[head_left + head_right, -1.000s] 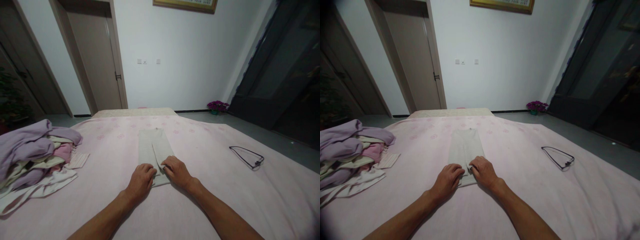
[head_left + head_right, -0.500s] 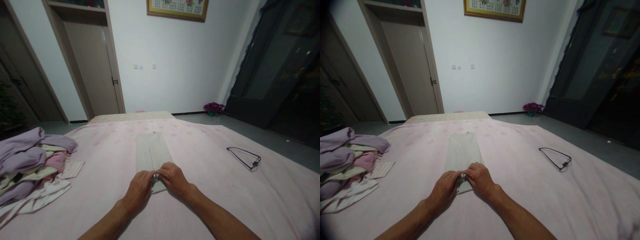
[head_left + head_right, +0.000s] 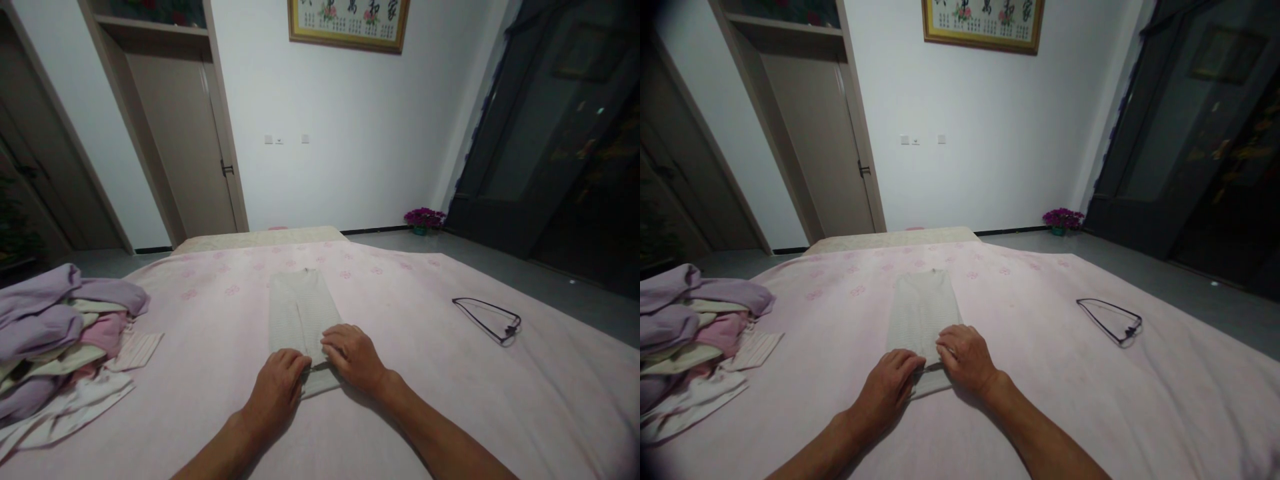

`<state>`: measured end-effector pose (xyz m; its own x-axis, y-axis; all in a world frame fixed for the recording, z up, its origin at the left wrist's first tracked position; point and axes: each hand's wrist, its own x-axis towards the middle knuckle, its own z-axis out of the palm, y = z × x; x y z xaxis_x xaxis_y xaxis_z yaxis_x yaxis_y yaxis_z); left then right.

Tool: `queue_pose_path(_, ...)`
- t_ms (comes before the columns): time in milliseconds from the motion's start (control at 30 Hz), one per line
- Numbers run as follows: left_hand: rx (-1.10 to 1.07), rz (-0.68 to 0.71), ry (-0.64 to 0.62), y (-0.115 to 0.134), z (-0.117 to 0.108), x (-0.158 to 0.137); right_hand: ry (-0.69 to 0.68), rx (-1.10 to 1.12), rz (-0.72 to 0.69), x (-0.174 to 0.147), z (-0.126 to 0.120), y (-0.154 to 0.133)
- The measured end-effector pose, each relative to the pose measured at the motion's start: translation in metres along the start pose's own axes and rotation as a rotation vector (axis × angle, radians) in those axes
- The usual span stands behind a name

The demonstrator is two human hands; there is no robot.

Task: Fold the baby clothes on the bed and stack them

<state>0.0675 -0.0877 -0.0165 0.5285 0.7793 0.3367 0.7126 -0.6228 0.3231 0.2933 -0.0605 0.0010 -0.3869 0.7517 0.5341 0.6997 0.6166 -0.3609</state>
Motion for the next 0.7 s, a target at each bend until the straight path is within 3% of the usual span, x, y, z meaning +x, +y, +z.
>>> queue_pose_path(233, 0.028, -0.024, -0.037, 0.003, -0.002, 0.004, -0.121, 0.003, 0.054, 0.004, 0.001, 0.023)
queue_pose_path(333, 0.034, -0.038, -0.053, 0.004, -0.003, 0.006, -0.082, 0.069, 0.079, 0.005, 0.002, 0.03)
queue_pose_path(500, 0.0, -0.059, -0.049, 0.004, -0.005, 0.007, 0.093, 0.171, 0.167, 0.004, 0.004, 0.049)
queue_pose_path(700, -0.087, -0.03, 0.092, -0.011, -0.009, 0.016, 0.072, 0.057, 0.156, -0.001, 0.015, 0.061)
